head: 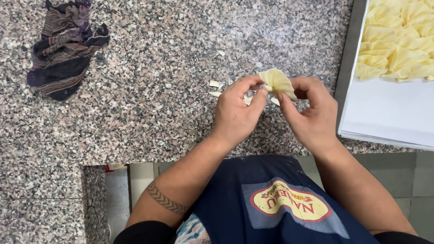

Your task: The recorder is seen making fondant flowers for a cake.

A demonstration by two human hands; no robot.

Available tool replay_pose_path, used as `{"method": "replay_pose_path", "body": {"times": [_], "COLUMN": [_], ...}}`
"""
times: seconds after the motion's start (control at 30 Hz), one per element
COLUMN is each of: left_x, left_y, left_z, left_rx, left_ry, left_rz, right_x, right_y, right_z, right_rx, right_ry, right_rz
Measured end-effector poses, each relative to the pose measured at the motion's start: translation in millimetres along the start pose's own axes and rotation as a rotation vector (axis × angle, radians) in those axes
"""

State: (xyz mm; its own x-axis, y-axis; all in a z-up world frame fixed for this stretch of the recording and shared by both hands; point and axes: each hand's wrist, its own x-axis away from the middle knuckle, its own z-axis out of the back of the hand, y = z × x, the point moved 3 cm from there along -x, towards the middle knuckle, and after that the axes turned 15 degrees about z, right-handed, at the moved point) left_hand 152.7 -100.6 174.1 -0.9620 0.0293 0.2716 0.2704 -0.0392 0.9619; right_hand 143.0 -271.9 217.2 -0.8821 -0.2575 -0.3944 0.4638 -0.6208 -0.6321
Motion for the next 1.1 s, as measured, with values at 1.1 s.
{"method": "replay_pose_path", "body": {"times": [1.1], "left_x": [87.7], "left_y": [-148.2], "left_z": [61.7], "left_rx": [-1.145], "left_ry": [0.475], "left_rz": [-0.129], "right_x": [83.7], "right_y": [296.1], "right_z": [334.8], "right_rx": [0.512], "right_ry": [-0.403], "right_rz": [-0.284]}}
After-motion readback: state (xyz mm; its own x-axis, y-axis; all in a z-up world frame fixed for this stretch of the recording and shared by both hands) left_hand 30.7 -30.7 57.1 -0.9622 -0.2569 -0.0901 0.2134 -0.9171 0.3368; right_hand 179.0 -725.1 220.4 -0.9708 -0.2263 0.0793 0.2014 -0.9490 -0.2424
